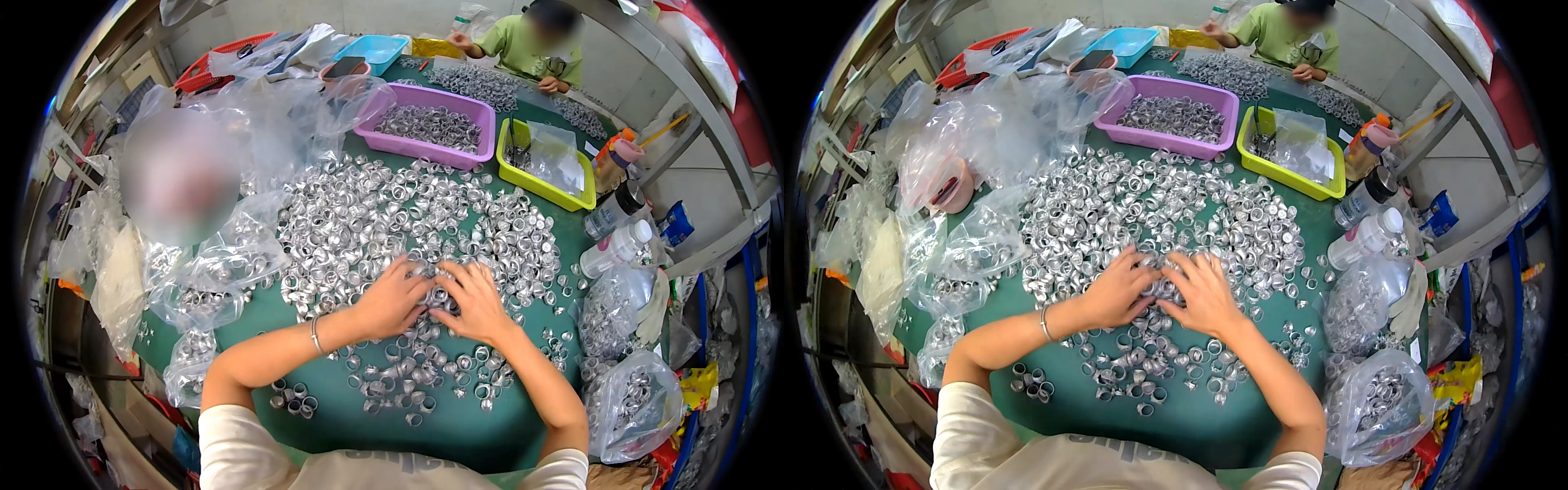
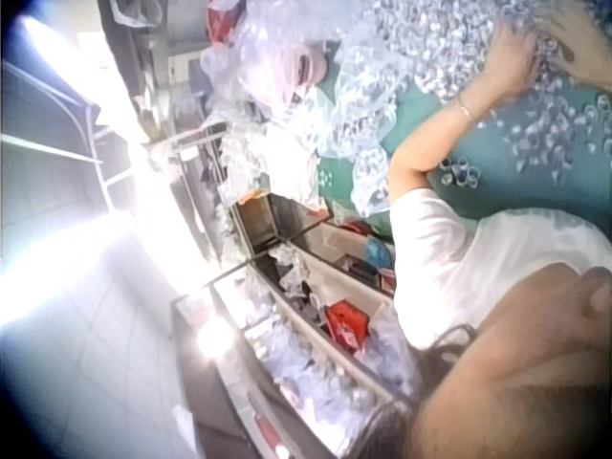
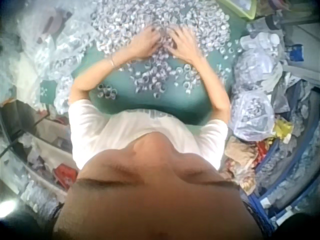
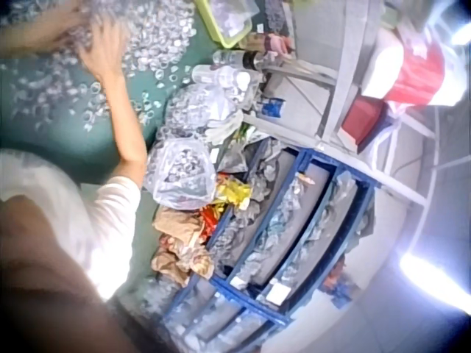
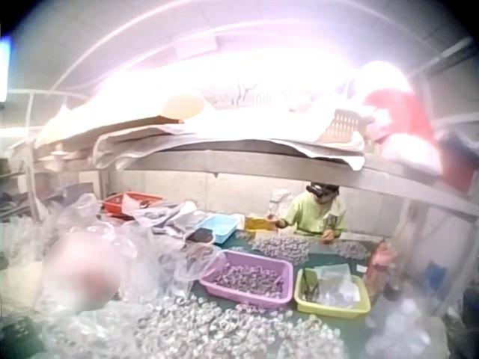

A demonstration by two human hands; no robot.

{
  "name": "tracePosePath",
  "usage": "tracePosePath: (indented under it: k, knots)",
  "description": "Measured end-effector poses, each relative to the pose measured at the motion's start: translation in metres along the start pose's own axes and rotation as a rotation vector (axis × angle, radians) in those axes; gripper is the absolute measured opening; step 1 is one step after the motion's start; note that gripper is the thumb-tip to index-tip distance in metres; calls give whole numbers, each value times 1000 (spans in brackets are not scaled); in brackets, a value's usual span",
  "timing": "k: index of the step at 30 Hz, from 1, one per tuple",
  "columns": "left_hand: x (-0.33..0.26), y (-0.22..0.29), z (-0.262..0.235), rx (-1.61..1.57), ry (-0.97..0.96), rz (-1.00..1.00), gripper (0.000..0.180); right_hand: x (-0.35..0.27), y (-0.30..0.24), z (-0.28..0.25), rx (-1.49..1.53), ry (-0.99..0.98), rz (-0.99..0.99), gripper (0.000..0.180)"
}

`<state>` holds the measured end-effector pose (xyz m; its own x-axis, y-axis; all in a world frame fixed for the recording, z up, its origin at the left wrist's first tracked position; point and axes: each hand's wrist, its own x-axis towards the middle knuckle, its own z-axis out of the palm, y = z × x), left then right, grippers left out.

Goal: The person picks up metal rings from a large pile on a table, gathers them into their hand, and places them into plastic bags.

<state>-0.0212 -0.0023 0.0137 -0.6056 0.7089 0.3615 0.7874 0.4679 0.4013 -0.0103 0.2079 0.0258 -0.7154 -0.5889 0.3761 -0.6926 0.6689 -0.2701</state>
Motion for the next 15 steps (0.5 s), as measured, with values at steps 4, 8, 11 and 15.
tracePosePath:
  k: [4, 8, 11, 15]
  knots:
    - [-28, 22, -1, 13, -90, 42, 44, -25, -14, -5, 39, -77, -11, 40]
    - [-37, 25, -28, -26, -41, 6, 47, -29, -14, -13, 95, -100, 40, 31]
    - [-29, -18, -49, 53, 190, -296, 47, -3, -17, -9, 169, -42, 182, 29]
    - [-31, -103, -52, 518, 347, -789, 52, 38, -31, 25, 88, 37, 115, 46]
